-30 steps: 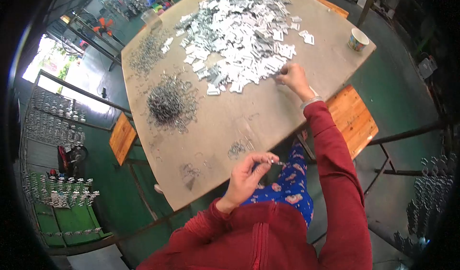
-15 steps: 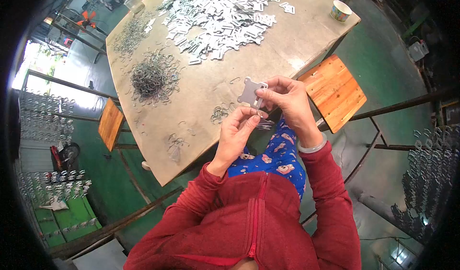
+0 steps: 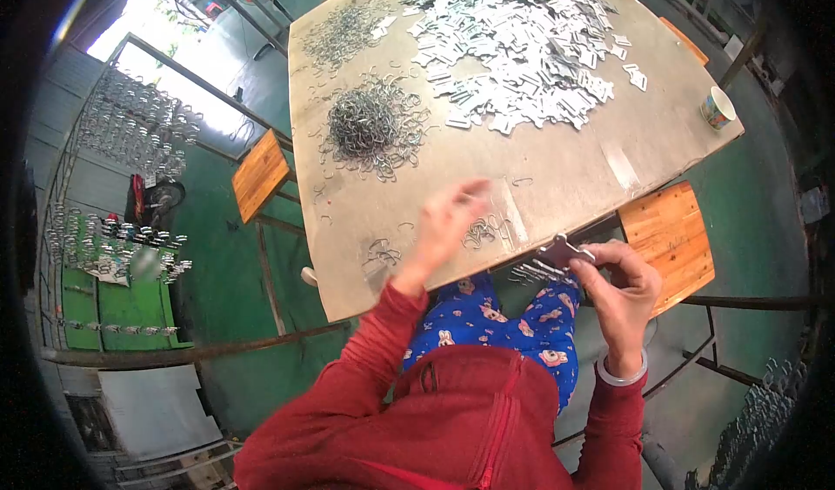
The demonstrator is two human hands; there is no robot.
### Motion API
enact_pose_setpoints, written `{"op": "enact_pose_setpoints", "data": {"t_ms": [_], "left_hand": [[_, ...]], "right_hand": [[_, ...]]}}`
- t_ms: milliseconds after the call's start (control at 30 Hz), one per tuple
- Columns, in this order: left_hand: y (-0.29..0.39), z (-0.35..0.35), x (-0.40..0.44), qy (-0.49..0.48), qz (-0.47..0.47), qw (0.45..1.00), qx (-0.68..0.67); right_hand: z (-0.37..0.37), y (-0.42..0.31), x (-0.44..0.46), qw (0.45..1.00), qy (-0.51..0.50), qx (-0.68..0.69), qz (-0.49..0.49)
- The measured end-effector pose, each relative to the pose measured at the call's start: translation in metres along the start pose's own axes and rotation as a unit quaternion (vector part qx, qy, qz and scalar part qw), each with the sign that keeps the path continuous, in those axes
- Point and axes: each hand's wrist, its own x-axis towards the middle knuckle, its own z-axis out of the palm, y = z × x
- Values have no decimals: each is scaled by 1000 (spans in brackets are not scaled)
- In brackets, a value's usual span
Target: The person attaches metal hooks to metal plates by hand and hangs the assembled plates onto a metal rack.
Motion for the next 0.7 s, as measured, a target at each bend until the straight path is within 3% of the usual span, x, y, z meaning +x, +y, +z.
{"op": "enact_pose_setpoints", "data": {"t_ms": [33,67,133,267,333,467,600,633,700], "left_hand": [[-12,-21,17,45,-8,995,91],[-43,-41,35,99,63,972,203],[-86,-75,64,119,99,912,380],[-118,-102,89,-17,161,852,497],[-118,-110,90,-84,178,826,527],[-115,-117,80,-110,196,817,532],[-126,-120,85,7,235,858,456],[-112,-115,82,40,228,854,465],[-93,-103,78,103,164,907,374]], "right_hand": [[-1,0,1,1000,-4,-1,-2],[-1,0,1,1000,-8,-2,-4],[-2,1,3,1000,-10,-5,-1],[-1,-1,6,1000,-5,-12,10],[-2,-3,7,999,3,-46,26],[-7,4,12,997,19,-79,16],[-9,12,14,1000,13,-23,-1],[-8,11,13,1000,14,-15,0],[-10,13,13,1000,-3,15,5]]}}
